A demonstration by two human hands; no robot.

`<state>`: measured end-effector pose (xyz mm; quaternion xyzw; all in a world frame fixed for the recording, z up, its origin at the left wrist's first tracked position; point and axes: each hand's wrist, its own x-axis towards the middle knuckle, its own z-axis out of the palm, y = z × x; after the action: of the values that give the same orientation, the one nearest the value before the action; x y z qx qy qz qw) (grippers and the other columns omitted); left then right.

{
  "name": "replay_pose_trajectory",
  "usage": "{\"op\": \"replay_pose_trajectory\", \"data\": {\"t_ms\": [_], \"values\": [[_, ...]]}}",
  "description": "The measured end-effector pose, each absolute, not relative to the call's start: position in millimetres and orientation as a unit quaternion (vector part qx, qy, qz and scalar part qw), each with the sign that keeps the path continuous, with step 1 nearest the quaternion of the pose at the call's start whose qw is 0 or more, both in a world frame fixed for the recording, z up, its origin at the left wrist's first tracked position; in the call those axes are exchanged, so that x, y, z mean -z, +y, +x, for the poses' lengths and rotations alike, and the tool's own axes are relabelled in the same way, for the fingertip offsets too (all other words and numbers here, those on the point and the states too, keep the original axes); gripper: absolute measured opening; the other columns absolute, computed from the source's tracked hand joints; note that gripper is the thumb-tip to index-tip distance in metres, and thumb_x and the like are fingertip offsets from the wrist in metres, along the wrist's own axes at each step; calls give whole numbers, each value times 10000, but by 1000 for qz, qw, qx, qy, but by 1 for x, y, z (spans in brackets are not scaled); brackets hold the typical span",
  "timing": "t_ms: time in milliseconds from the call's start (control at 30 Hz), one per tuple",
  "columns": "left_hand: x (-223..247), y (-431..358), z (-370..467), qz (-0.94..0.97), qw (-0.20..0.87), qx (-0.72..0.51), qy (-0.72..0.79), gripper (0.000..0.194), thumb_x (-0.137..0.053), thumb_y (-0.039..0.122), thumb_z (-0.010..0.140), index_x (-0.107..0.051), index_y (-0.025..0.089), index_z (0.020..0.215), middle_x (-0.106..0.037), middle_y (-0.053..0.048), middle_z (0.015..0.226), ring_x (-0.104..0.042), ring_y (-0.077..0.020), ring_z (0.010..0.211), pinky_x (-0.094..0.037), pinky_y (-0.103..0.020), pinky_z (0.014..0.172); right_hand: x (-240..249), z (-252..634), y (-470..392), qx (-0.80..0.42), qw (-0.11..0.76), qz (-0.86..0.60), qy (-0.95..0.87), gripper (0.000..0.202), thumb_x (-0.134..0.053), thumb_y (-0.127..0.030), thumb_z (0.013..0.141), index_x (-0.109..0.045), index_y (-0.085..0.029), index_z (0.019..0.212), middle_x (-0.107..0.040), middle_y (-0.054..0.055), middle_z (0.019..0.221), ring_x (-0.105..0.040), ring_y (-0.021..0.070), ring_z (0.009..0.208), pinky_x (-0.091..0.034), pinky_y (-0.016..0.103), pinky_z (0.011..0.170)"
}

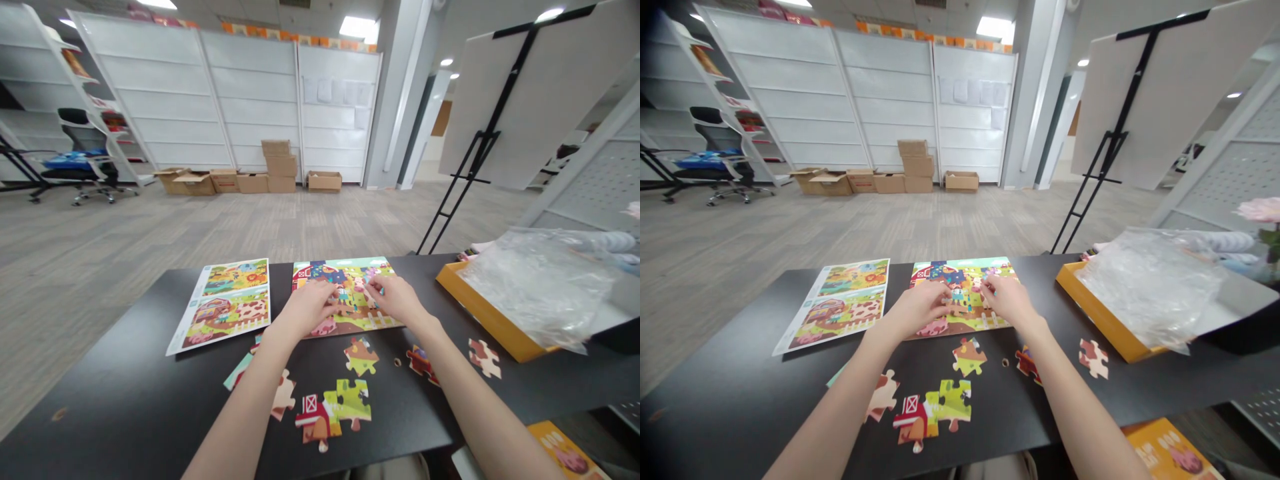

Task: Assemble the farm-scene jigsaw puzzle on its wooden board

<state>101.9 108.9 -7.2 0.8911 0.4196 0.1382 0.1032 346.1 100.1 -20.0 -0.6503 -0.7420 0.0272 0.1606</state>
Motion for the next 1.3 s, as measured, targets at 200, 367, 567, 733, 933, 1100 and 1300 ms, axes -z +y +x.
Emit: {"op": "replay_pose_trajectory", "data": {"t_ms": [200, 367, 567, 733, 933, 1100, 1300], "values": [[11, 109, 108, 894, 110, -104, 422, 108, -669, 295, 907, -669, 201, 961, -721, -61, 1037, -641, -243, 1009, -488, -326, 843, 14, 343, 97, -41, 146, -650, -744, 266, -528, -392, 966, -696, -217, 856, -750, 40, 832, -642, 178, 745, -305, 250, 589], [13, 108, 107, 899, 105, -91, 415, 128, -647, 307, 924, -691, 216, 1002, -718, -67, 1095, -636, -243, 1055, -485, -329, 877, 14, 343, 96, -43, 136, -643, -753, 264, -535, -396, 973, -703, -221, 868, -750, 43, 838, -659, 189, 809, -318, 256, 609], [15, 107, 109, 903, 93, -85, 410, 173, -611, 320, 950, -694, 229, 1071, -702, -71, 1178, -634, -248, 1098, -494, -353, 912, 15, 343, 96, -32, 131, -629, -766, 279, -526, -400, 985, -705, -222, 865, -752, 47, 842, -665, 200, 845, -327, 262, 625], [16, 107, 109, 905, 83, -86, 408, 181, -586, 318, 959, -696, 222, 1066, -697, -80, 1170, -638, -247, 1089, -501, -353, 918, 16, 341, 96, -23, 133, -621, -772, 304, -516, -413, 993, -713, -219, 869, -758, 43, 825, -672, 201, 808, -344, 271, 637], [16, 107, 108, 904, 85, -83, 410, 199, -567, 303, 964, -703, 220, 1083, -696, -80, 1188, -640, -256, 1106, -504, -375, 946, 16, 340, 96, -20, 128, -622, -773, 302, -522, -401, 993, -714, -214, 854, -759, 48, 811, -680, 208, 823, -363, 273, 653], [15, 105, 108, 905, 90, -85, 408, 212, -555, 299, 967, -714, 220, 1083, -696, -84, 1196, -641, -258, 1115, -509, -386, 955, 17, 340, 96, -26, 130, -615, -777, 288, -525, -385, 989, -732, -217, 880, -767, 48, 828, -684, 209, 802, -383, 278, 666], [17, 105, 109, 904, 87, -85, 409, 203, -560, 288, 967, -711, 227, 1090, -693, -71, 1217, -634, -264, 1134, -512, -402, 965, 24, 341, 99, -63, 149, -577, -801, 182, -581, -274, 946, -750, -244, 1003, -782, 28, 935, -682, 199, 833, -433, 290, 773]]}}
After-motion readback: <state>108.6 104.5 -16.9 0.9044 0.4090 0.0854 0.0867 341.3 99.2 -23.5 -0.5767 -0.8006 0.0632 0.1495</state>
